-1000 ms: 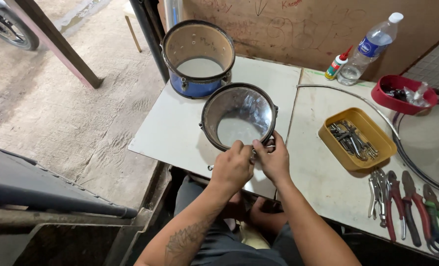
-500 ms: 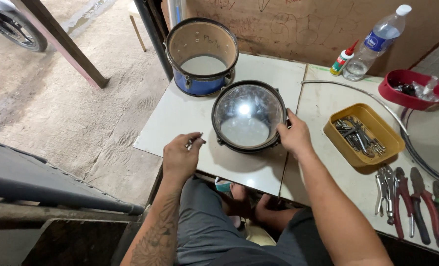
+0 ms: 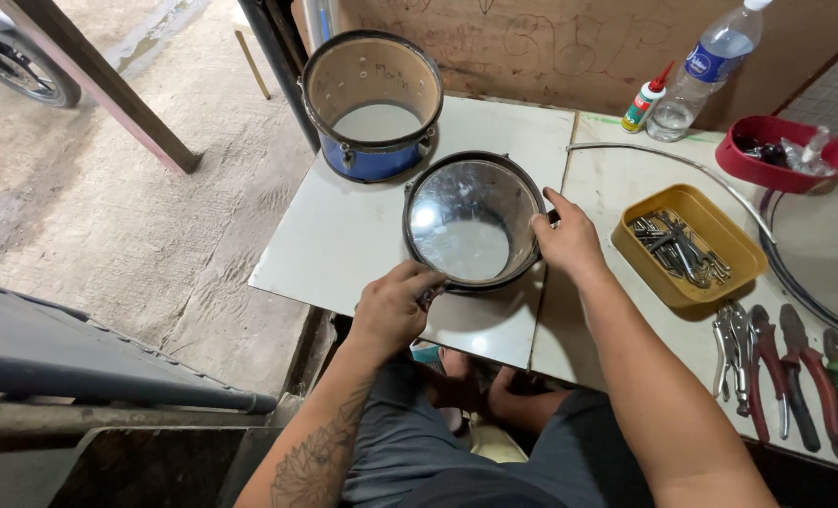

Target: Repairing a drum by installing and tightening hardware components on the shell

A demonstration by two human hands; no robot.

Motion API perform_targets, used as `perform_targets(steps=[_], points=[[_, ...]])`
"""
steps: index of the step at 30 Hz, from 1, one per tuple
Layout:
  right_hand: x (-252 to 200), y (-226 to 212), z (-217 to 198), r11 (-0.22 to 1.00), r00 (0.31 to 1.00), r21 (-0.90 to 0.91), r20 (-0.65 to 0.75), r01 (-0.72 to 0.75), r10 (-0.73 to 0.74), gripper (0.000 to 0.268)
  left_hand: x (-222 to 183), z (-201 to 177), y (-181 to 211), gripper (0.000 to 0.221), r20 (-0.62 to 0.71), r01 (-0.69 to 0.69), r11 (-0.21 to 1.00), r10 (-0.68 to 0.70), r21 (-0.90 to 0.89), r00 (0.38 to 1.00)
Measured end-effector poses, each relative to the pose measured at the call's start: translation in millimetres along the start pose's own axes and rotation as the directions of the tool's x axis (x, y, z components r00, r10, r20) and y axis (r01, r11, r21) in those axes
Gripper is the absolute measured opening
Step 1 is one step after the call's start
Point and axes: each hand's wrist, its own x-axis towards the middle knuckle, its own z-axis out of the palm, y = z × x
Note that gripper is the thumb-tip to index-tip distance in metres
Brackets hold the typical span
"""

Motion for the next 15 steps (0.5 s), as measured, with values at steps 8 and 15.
perform_targets(steps=[8,15], points=[[-45.1,-44.8,-0.7,0.997,0.997,0.076,-0.077,0.007,-0.001,0.070,15.7,-9.0,14.5,0.018,0.228,-0.142,0.954,0.082,0.265,0.970],[-54.1,-37.5,12.9,0.987,0.991,0.157,-0.124,-0.031,0.050,0.061,15.2,-15.2,17.8,0.026,0.212,0.043,0.978,-0.087,0.206,0.973]])
